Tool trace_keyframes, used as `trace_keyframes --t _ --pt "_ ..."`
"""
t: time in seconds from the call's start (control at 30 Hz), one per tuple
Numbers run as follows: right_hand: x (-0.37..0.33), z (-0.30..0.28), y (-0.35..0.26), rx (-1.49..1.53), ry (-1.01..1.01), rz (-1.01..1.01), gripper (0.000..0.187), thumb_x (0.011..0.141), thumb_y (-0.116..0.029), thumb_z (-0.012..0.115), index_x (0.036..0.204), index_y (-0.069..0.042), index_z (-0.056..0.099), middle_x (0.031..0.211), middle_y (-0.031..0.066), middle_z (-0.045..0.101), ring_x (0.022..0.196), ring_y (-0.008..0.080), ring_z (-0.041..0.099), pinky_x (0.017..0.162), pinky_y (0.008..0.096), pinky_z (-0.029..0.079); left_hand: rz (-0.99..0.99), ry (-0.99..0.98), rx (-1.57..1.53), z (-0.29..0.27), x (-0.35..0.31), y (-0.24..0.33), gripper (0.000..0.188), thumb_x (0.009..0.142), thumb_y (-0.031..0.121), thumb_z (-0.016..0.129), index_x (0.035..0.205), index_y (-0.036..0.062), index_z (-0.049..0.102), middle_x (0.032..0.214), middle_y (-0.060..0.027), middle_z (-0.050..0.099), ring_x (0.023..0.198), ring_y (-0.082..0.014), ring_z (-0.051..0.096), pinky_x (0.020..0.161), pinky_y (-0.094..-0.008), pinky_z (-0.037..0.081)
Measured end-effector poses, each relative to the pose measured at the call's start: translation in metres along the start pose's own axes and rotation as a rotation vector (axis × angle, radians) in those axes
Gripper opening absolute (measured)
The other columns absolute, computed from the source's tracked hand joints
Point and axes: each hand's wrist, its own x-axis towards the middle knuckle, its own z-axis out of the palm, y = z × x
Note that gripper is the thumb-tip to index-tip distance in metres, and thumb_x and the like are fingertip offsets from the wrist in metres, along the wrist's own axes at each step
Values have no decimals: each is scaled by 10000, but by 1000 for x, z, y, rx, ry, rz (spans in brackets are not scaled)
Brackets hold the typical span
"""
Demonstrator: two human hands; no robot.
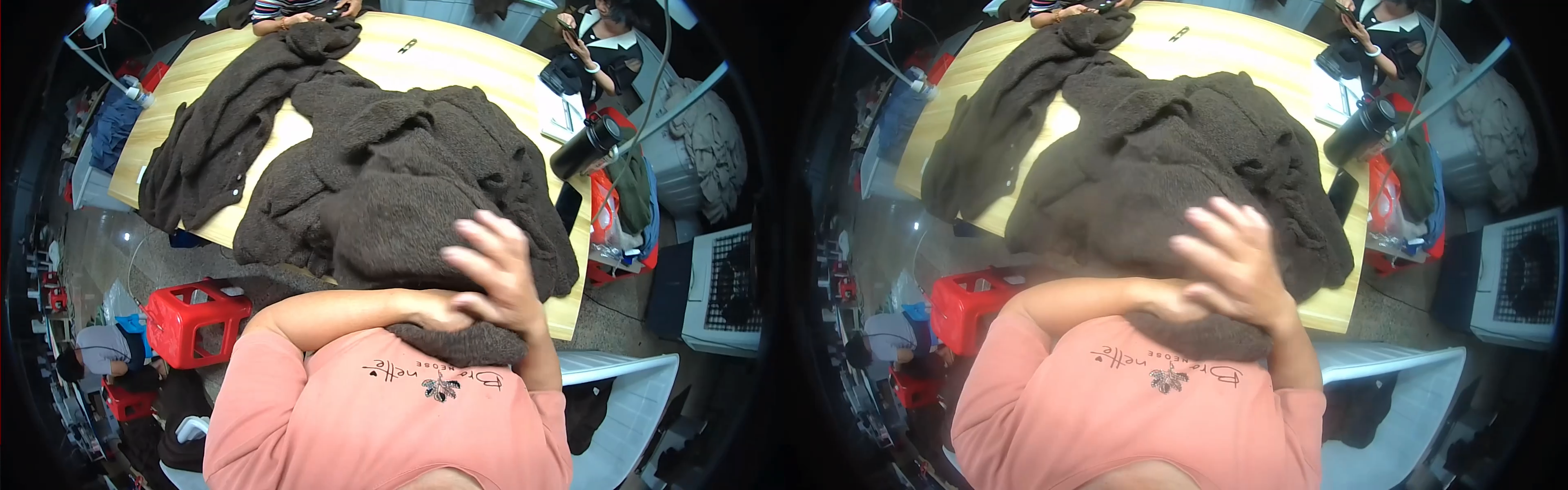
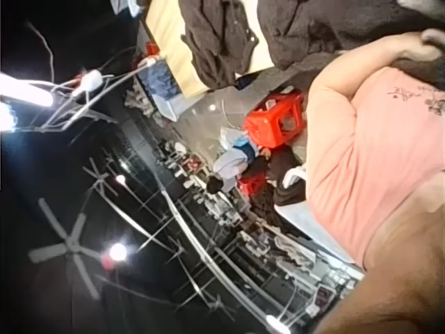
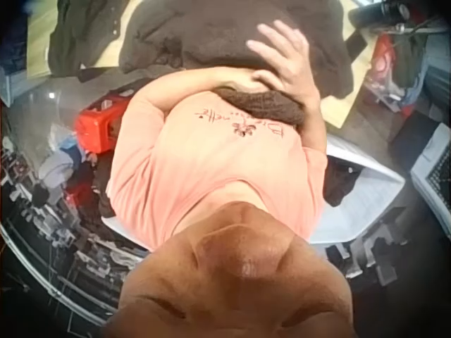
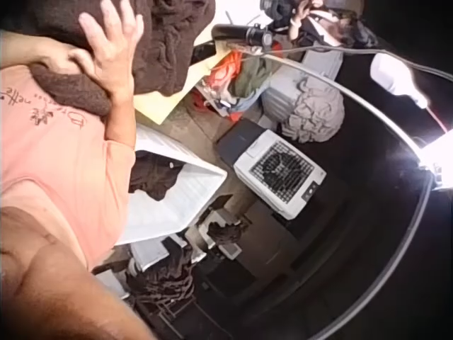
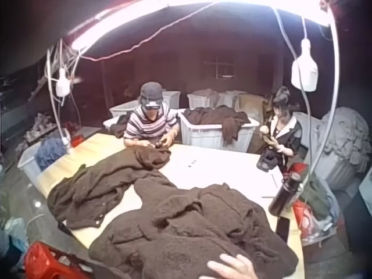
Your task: Inspecting and adjusting buttons and loops on a brown knit sweater.
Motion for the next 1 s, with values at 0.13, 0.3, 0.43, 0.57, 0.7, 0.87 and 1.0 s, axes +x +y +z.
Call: trace_keyframes --t 0.13,0.3,0.43,0.57,0.7,0.87,1.0 --pt "-9 29 25 190 -349 334 346 762 -283 624 1050 -92 638 1254 163 492 1170 352 434 979 409 337 -120 143 -320 2 -7 -11 385 893 133 415 1254 12 468 1288 -180 447 1191 -239 427 1000 -353 329" --pt "-83 78 53 90 -194 793 158 687 -41 570 825 13 624 701 137 632 679 286 618 670 341 491 -60 36 -22 -15 -36 -32 375 887 210 510 1229 60 539 1213 -149 532 1100 -253 512 913 -339 396" --pt "-177 84 61 131 311 1031 169 658 27 542 807 31 620 685 81 623 661 134 582 633 270 471 84 117 -412 -13 -74 -58 462 886 276 551 1270 24 490 1229 -154 519 1120 -267 498 925 -347 391" --pt "-236 66 56 234 424 1778 186 689 -19 514 836 60 597 694 105 609 604 168 565 568 301 478 313 241 -143 -11 -90 -61 400 830 242 614 1127 -22 573 1133 -165 565 1054 -268 539 881 -339 418" --pt "-224 76 22 611 -101 1612 242 691 -30 489 887 59 600 732 141 616 574 245 608 459 354 492 -160 538 184 -24 -87 -20 258 664 38 548 904 -32 616 821 -166 625 738 -286 607 710 -354 498" --pt "-184 69 21 368 -135 1105 231 698 -6 494 891 49 609 769 150 625 620 218 594 523 306 478 397 1373 506 -91 -132 32 413 625 -110 364 926 -26 634 845 -88 643 779 -161 605 769 -274 481" --pt "-185 50 61 879 1346 1111 92 824 -17 533 907 -54 545 885 81 618 765 182 615 680 323 528 515 1787 667 -139 -133 26 501 596 -167 336 977 -43 636 902 -111 645 828 -182 609 826 -295 475"
